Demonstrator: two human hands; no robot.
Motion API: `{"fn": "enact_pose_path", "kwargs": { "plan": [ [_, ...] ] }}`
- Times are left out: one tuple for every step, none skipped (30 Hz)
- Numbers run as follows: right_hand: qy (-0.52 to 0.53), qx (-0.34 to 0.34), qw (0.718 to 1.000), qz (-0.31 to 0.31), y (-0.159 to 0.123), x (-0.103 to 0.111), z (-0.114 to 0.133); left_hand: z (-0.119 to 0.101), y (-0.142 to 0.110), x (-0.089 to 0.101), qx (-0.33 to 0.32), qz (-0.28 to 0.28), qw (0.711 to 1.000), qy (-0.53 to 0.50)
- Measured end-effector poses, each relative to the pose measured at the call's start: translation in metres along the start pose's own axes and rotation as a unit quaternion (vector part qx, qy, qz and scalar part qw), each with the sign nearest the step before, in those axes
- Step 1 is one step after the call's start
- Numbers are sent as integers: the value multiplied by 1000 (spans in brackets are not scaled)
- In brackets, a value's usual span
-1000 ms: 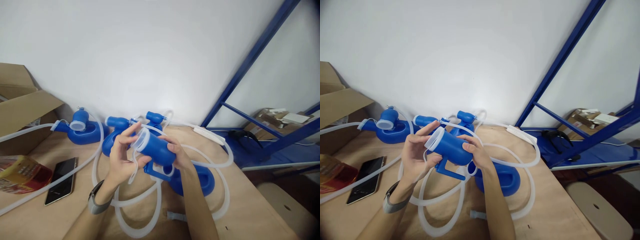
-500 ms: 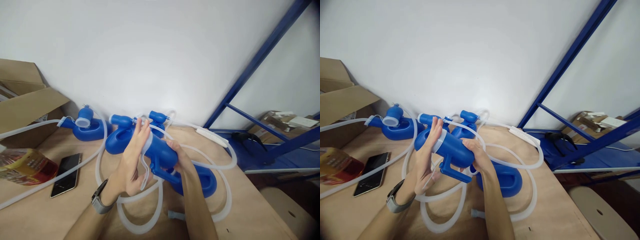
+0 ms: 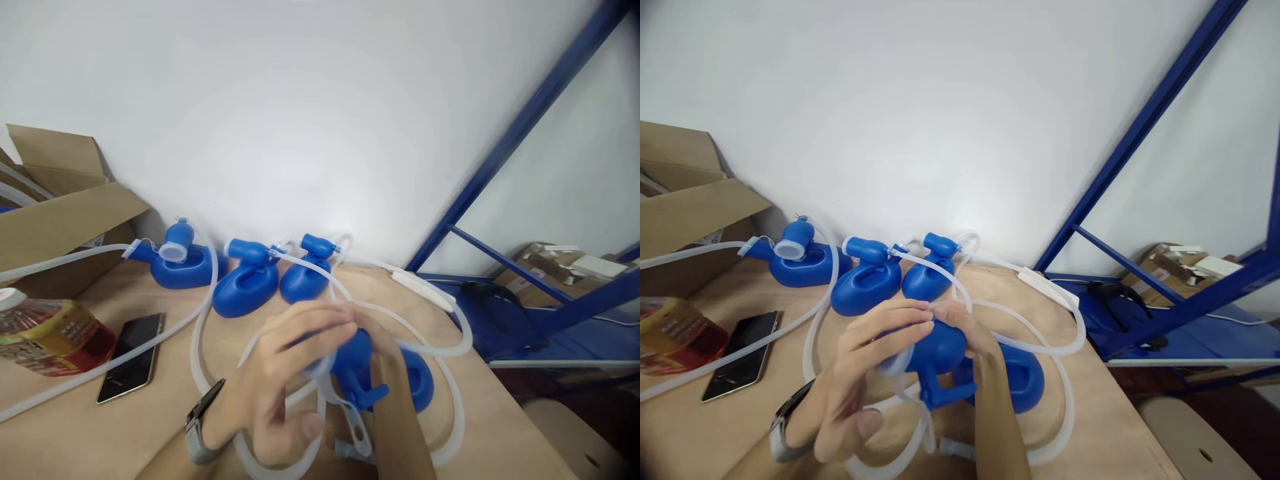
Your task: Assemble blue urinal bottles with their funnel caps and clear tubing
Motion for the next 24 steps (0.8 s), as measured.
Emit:
{"fn": "enact_pose_path", "kwargs": {
  "plan": [
    [-2, 2, 1000, 17, 1, -6, 0, -3, 0, 3, 16, -6, 1000, 15],
    [0, 0, 999, 38, 3, -13, 0, -4, 0, 6, 34, -11, 999, 28],
    [6, -6, 998, 57, 5, -20, -2, -4, -1, 8, 46, -13, 998, 38],
    [9, -8, 997, 73, 8, -26, -2, -2, -1, 10, 49, -11, 998, 39],
    [10, -6, 996, 85, 11, -31, -2, 2, -2, 12, 50, -8, 998, 35],
    [4, 4, 996, 86, 14, -33, -1, 7, -3, 15, 54, -9, 998, 31],
    [-9, 26, 997, 71, 17, -32, 2, 14, -5, 21, 64, -17, 997, 30],
    [-32, 60, 997, 43, 18, -28, 9, 22, -7, 27, 81, -26, 996, 34],
    [-62, 108, 992, 3, 16, -23, 18, 30, -10, 33, 105, -36, 993, 42],
    [-99, 164, 981, -36, 10, -18, 29, 38, -13, 39, 135, -48, 988, 55],
    [-141, 215, 964, -63, 2, -17, 41, 44, -16, 45, 166, -61, 982, 73],
    [-185, 256, 946, -74, -6, -20, 50, 48, -19, 51, 190, -75, 974, 98],
    [-231, 282, 929, -69, -14, -27, 58, 50, -21, 54, 209, -85, 966, 127],
    [-277, 294, 913, -51, -20, -37, 62, 51, -22, 55, 221, -86, 959, 157],
    [-322, 294, 900, -32, -24, -47, 64, 50, -20, 53, 223, -80, 954, 185],
    [-360, 286, 888, -19, -27, -55, 65, 48, -18, 50, 217, -72, 951, 209],
    [-388, 278, 879, -13, -29, -62, 65, 46, -15, 45, 207, -62, 949, 229],
    [-406, 270, 873, -11, -29, -67, 64, 44, -13, 41, 197, -54, 948, 245],
    [-416, 262, 871, -12, -29, -70, 64, 42, -10, 37, 188, -50, 946, 258],
    [-419, 258, 870, -15, -27, -72, 63, 40, -8, 34, 180, -48, 945, 269],
    [-419, 256, 871, -19, -26, -73, 62, 38, -7, 31, 174, -47, 944, 276],
    [-416, 256, 872, -23, -25, -74, 62, 36, -6, 30, 168, -45, 944, 281],
    [-413, 259, 873, -28, -25, -74, 62, 35, -5, 28, 163, -42, 944, 284],
    [-410, 259, 874, -35, -24, -74, 63, 34, -4, 27, 158, -37, 945, 285]
  ]
}}
Point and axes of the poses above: each hand's wrist, its own y-axis towards the middle knuckle, its own x-axis out of the back of the hand, z = x × y, the point moved 9 cm from there along y, towards the middle knuckle, and after that the axes turned 15 degrees about z, right-handed, at the moved point
